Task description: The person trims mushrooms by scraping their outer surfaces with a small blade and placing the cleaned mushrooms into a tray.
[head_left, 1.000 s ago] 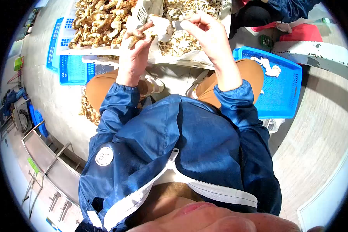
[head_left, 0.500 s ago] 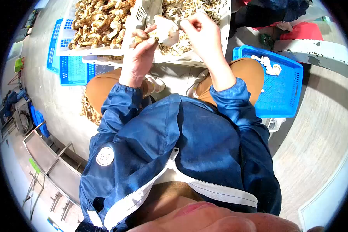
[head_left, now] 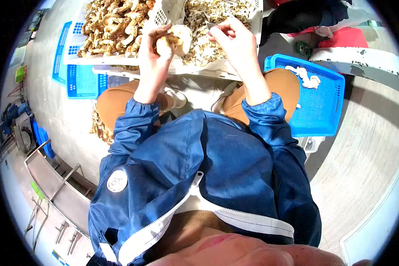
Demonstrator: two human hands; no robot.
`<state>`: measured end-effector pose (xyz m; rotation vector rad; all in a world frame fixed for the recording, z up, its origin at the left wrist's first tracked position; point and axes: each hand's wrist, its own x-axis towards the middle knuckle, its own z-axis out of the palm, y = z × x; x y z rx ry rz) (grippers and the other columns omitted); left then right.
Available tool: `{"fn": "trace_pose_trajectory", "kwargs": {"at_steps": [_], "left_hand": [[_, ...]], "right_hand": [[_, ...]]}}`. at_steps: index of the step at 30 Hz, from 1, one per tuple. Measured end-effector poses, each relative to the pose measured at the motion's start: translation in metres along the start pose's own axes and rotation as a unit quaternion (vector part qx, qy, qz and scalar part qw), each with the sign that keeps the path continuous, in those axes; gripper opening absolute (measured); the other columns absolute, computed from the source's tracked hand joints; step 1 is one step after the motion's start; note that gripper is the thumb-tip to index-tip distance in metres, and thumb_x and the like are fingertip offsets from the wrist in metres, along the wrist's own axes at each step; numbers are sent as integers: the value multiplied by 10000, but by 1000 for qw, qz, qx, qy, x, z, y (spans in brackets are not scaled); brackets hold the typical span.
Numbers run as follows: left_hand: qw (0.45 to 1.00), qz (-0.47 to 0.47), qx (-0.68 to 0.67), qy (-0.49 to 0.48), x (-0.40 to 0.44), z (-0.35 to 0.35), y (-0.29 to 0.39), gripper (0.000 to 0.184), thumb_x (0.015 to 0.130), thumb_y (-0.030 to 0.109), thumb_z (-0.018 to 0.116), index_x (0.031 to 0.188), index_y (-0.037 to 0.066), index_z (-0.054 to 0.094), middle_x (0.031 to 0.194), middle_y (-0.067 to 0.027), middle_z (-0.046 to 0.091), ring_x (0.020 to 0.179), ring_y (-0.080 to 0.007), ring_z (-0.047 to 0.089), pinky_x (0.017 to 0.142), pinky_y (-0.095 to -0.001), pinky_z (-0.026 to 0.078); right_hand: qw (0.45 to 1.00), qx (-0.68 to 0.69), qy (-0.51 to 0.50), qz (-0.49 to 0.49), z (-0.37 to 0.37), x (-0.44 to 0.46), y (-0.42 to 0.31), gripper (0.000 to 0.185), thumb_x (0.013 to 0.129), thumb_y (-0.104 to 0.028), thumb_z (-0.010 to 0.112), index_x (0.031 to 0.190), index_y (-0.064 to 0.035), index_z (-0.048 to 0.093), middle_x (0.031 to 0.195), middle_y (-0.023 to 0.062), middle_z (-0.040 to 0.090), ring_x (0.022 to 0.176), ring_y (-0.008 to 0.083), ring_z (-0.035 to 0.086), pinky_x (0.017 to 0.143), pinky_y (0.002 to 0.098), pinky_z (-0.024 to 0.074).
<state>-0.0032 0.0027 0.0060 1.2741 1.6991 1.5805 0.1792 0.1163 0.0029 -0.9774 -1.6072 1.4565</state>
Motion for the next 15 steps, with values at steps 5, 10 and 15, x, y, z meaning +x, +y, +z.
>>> {"fn": "trace_pose_trajectory", "kwargs": {"at_steps": [5,10,15], "left_hand": [[977,97,188,-39,-3,-4,14,399,830,-140,603,1205,-9,576,1256,-145,649,1200,-237,620,1044,-344,491],[981,85,171,-37,-10,6,20,454,791,-143,658,1214,9,587,1234,-130,656,1198,-235,625,1032,-341,504],[978,92,182,-38,-12,7,22,449,766,-141,685,1184,7,610,1233,-128,648,1183,-233,626,1002,-328,513]], "right_hand": [[988,-104,-5,-112,-3,2,2,163,853,-164,732,864,-12,674,915,102,712,796,221,699,735,332,548],[995,-61,-42,-62,8,-10,-14,156,845,-144,719,900,-2,683,945,116,716,846,229,716,776,333,575],[991,-61,-18,-119,18,-11,-5,141,859,-124,697,920,1,673,939,122,725,850,239,725,776,346,583]]}}
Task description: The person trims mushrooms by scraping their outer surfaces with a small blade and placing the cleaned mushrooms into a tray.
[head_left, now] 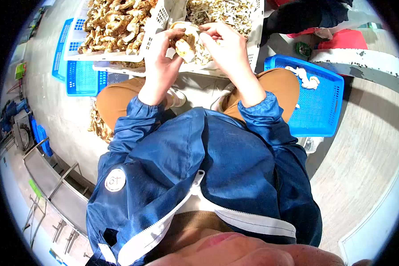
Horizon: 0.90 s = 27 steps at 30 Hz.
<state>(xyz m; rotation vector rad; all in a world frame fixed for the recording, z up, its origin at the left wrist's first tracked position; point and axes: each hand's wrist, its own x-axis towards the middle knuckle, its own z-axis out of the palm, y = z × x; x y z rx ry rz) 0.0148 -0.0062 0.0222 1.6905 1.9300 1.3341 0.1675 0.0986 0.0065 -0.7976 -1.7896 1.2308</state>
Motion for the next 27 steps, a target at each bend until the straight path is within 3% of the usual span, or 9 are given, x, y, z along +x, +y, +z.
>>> {"fn": "trace_pose_trajectory", "kwargs": {"at_steps": [6,10,11,14,16,18,19,21,27], "left_hand": [[999,33,-5,15,1,0,-2,391,751,-105,688,1122,14,647,1170,-124,672,1105,-247,656,972,-332,514],[967,-63,-248,5,-4,0,-8,370,814,-94,683,1164,2,610,1214,-118,667,1169,-202,629,1013,-325,509],[962,-80,-263,-7,-2,-1,-15,376,851,-93,666,1202,5,577,1244,-134,657,1183,-211,625,1022,-326,508],[891,-214,-400,22,3,-4,-12,386,894,-88,653,1248,11,537,1293,-168,633,1182,-219,624,1025,-339,513],[854,-206,-478,23,3,-2,-18,374,899,-77,659,1242,19,546,1296,-174,630,1186,-219,621,1028,-338,511],[825,-218,-522,8,3,-3,-19,340,904,-60,667,1219,34,583,1316,-168,620,1220,-227,602,1034,-340,508],[883,-172,-436,-10,2,-2,-24,346,903,-61,666,1225,42,589,1332,-166,615,1241,-230,588,1039,-346,501],[965,-72,-247,-43,-1,2,-31,360,902,-62,662,1236,57,601,1363,-163,605,1285,-237,562,1048,-357,487],[999,6,7,-35,-2,7,-18,559,708,-189,597,1222,29,625,1233,-136,653,1208,-307,605,1030,-376,495]], "right_hand": [[998,-41,13,51,-2,2,-3,85,871,-92,699,876,-22,652,811,88,719,771,189,714,693,330,563],[963,191,-18,191,-9,13,32,114,896,-112,707,868,-28,635,758,23,670,676,81,610,611,252,490],[929,312,-9,201,-14,12,38,95,917,-63,687,854,-33,623,788,38,677,730,120,678,700,246,551],[982,19,23,185,-22,14,60,106,888,-87,707,852,-32,623,828,73,694,730,172,681,704,298,547],[979,-148,63,125,-25,12,40,114,856,-107,723,887,-31,644,891,113,701,794,256,700,734,372,551],[984,-152,93,-24,-24,16,41,117,824,-108,732,854,-36,646,947,122,684,856,301,676,787,392,536],[977,-153,108,-100,-23,18,40,118,807,-109,737,838,-38,647,975,127,675,887,323,664,813,401,529],[981,-141,86,-98,-22,18,31,133,772,-134,756,778,-45,657,960,119,645,960,323,635,851,410,508],[991,-116,22,-68,-22,17,16,125,784,-171,752,804,-59,701,849,107,692,850,303,672,780,412,525]]}}
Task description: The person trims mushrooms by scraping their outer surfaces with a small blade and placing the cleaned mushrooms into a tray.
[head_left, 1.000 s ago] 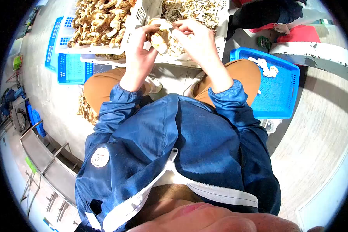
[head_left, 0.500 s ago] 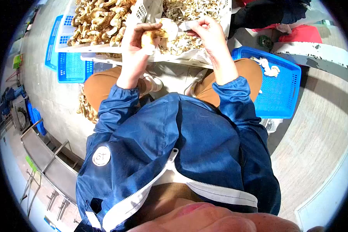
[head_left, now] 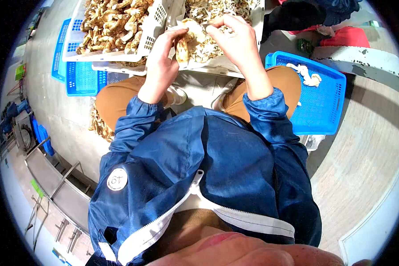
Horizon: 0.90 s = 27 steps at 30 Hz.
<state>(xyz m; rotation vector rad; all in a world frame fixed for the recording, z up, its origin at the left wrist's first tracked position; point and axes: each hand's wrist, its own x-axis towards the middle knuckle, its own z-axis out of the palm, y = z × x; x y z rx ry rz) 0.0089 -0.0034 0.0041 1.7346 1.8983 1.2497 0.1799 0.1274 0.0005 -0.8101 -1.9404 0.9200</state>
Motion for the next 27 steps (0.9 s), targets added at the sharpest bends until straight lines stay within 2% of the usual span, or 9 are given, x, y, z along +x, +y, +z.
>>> {"fn": "trace_pose_trajectory", "kwargs": {"at_steps": [2,4,8,13,19,22,23,26,27], "left_hand": [[996,47,75,-5,2,-3,3,572,690,-188,598,1219,28,621,1215,-140,660,1201,-323,600,1024,-379,490],[996,59,59,-4,4,-3,6,544,696,-183,608,1198,24,627,1206,-135,664,1208,-321,593,1040,-388,478],[995,73,74,-1,4,-1,8,509,709,-172,624,1174,33,644,1199,-130,668,1197,-315,601,1036,-385,481],[995,70,66,-4,3,-3,3,470,722,-155,642,1152,35,656,1184,-127,675,1197,-313,603,1034,-388,483],[994,92,62,-9,4,-6,9,448,751,-130,657,1161,50,669,1225,-121,664,1215,-285,605,1049,-370,482],[984,-62,-165,-25,0,-4,11,437,815,-110,633,1215,66,661,1302,-123,626,1257,-248,580,1067,-341,469],[966,-100,-235,-47,-2,-5,6,495,846,-117,582,1311,48,614,1381,-139,572,1298,-231,543,1085,-320,447],[890,-217,-399,-35,-8,-5,6,571,857,-86,534,1419,9,517,1452,-150,521,1337,-228,509,1130,-352,405],[833,-262,-488,-18,-8,-5,9,589,855,-32,518,1441,-54,466,1453,-162,517,1342,-241,505,1146,-349,388]], "right_hand": [[997,49,-23,49,-1,-4,-5,131,802,-173,738,840,-51,708,847,111,709,768,271,689,723,378,541],[989,98,-46,97,0,-7,-9,144,820,-175,725,876,-43,715,845,114,727,685,239,705,667,345,558],[993,48,-65,86,6,-10,-10,154,839,-170,714,922,-39,721,853,116,738,733,218,723,686,327,567],[975,122,-82,166,5,-10,-5,148,846,-169,713,904,-33,718,752,69,711,650,109,637,618,286,516],[961,186,-81,190,2,-9,6,133,850,-141,734,831,-26,670,693,9,642,634,63,567,583,252,466],[955,205,-82,198,1,-9,14,138,864,-125,745,824,-34,649,688,-19,607,622,49,527,555,239,434],[959,191,-83,195,1,-8,16,139,864,-125,744,824,-32,649,690,-17,609,621,50,528,556,239,435],[960,153,-84,219,-2,-6,5,142,853,-133,733,827,-22,648,685,-1,614,631,65,547,581,256,458],[967,133,-81,200,-2,-7,6,144,851,-137,730,829,-21,649,683,5,616,634,70,553,589,261,464]]}}
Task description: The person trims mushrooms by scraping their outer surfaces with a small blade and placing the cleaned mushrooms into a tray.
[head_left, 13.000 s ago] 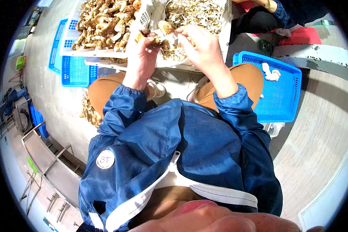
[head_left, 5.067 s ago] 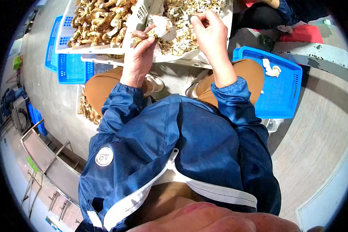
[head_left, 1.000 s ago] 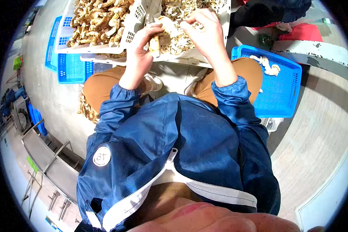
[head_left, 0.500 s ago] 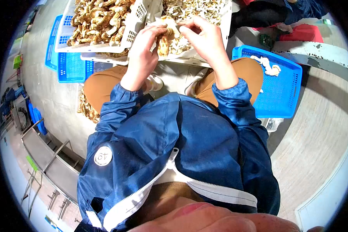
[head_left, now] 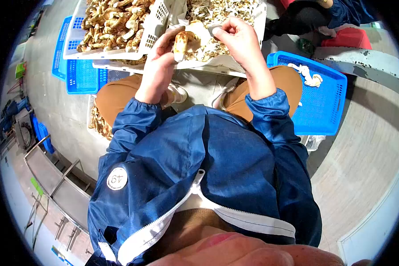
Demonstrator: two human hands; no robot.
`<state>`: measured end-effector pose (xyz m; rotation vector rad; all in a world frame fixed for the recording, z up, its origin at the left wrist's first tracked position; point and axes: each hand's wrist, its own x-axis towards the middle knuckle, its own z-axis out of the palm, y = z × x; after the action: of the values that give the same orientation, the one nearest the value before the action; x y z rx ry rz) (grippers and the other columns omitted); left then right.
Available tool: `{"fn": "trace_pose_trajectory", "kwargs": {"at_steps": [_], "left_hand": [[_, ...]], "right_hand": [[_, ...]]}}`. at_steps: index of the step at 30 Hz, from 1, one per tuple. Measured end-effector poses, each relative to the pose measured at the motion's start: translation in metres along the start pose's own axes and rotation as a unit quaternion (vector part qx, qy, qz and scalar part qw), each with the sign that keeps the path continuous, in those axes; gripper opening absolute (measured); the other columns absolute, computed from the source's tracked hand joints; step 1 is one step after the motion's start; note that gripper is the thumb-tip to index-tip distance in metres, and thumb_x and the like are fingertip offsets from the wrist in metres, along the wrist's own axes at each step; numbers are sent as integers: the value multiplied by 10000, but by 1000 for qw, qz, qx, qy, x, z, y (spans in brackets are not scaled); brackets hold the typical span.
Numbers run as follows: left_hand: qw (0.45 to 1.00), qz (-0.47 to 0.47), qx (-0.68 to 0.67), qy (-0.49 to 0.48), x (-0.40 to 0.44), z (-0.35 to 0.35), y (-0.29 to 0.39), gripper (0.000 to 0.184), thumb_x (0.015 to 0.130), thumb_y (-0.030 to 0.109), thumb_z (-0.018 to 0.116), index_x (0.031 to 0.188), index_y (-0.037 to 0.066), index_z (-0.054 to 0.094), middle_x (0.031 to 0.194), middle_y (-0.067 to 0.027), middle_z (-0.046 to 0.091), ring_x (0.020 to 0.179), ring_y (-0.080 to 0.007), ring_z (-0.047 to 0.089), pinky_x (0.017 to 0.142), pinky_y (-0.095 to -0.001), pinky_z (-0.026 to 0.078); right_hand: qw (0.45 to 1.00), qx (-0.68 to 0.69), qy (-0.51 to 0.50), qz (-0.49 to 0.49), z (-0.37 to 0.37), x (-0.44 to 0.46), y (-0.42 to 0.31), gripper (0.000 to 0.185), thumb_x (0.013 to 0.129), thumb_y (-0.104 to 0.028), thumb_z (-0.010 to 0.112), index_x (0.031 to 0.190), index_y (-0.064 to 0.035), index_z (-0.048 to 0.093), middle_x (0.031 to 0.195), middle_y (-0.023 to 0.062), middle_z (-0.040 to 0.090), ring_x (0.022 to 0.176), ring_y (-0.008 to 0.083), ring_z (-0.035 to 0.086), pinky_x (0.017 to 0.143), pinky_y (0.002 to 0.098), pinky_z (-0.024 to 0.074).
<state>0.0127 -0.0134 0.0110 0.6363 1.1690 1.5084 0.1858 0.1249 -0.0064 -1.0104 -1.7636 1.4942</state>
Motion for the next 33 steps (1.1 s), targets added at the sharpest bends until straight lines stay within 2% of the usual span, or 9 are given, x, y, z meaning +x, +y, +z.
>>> {"fn": "trace_pose_trajectory", "kwargs": {"at_steps": [3,7,11,15,19,23,27,31,33], "left_hand": [[965,-43,-255,-47,2,-12,-5,565,886,21,506,1439,-82,450,1441,-177,525,1330,-255,512,1137,-348,399],[990,-82,39,105,2,-3,-13,455,944,94,634,1347,-83,521,1328,-164,595,1235,-223,574,1108,-343,431],[995,-53,-9,81,1,-16,-26,460,905,61,714,1315,-66,548,1248,-152,638,1160,-220,620,1052,-336,490],[996,-27,-60,59,-2,-10,-13,452,924,95,696,1316,-71,544,1246,-160,639,1134,-234,637,1050,-362,503],[997,-27,-5,76,-6,-7,-7,398,940,93,667,1309,-19,568,1222,-145,646,1112,-223,649,941,-354,561],[975,62,190,98,-2,-8,-16,333,943,52,664,1268,5,607,1177,-111,661,1017,-176,658,888,-287,540],[886,209,400,103,1,-4,-20,261,925,21,670,1185,5,646,1160,-90,628,1041,-154,620,928,-273,511],[839,253,468,109,2,2,-17,250,880,10,698,1128,6,669,1173,-120,616,1103,-229,607,958,-334,495],[835,249,479,106,0,6,-14,253,861,23,712,1112,16,680,1176,-135,618,1124,-266,596,982,-360,477]], "right_hand": [[999,-42,0,-20,1,-2,1,151,849,-152,724,837,-20,652,682,18,619,643,83,566,608,274,477],[999,-15,-22,-24,7,0,9,154,868,-135,768,827,-41,653,717,-51,575,663,23,489,580,203,396],[999,30,-35,1,0,6,13,108,887,-103,748,872,-47,657,740,-52,598,678,17,510,585,199,408],[954,-234,139,-128,-13,17,34,127,866,-147,716,865,-36,656,725,63,632,639,166,601,623,295,487],[935,-236,132,-228,-11,14,17,162,814,-192,722,796,-50,648,835,132,620,763,346,634,718,434,516],[998,-49,16,-37,8,-1,-9,171,838,-222,729,831,-55,697,880,124,687,678,188,661,639,331,517],[993,68,13,-96,28,-6,1,166,852,-185,722,873,-23,694,906,113,711,735,185,690,680,318,541],[989,-52,0,-135,23,-9,-4,134,882,-123,730,934,-3,699,981,82,742,850,95,658,786,256,527],[987,-37,25,-151,24,-10,-6,133,859,-138,714,906,-16,692,905,97,715,779,179,678,721,305,539]]}}
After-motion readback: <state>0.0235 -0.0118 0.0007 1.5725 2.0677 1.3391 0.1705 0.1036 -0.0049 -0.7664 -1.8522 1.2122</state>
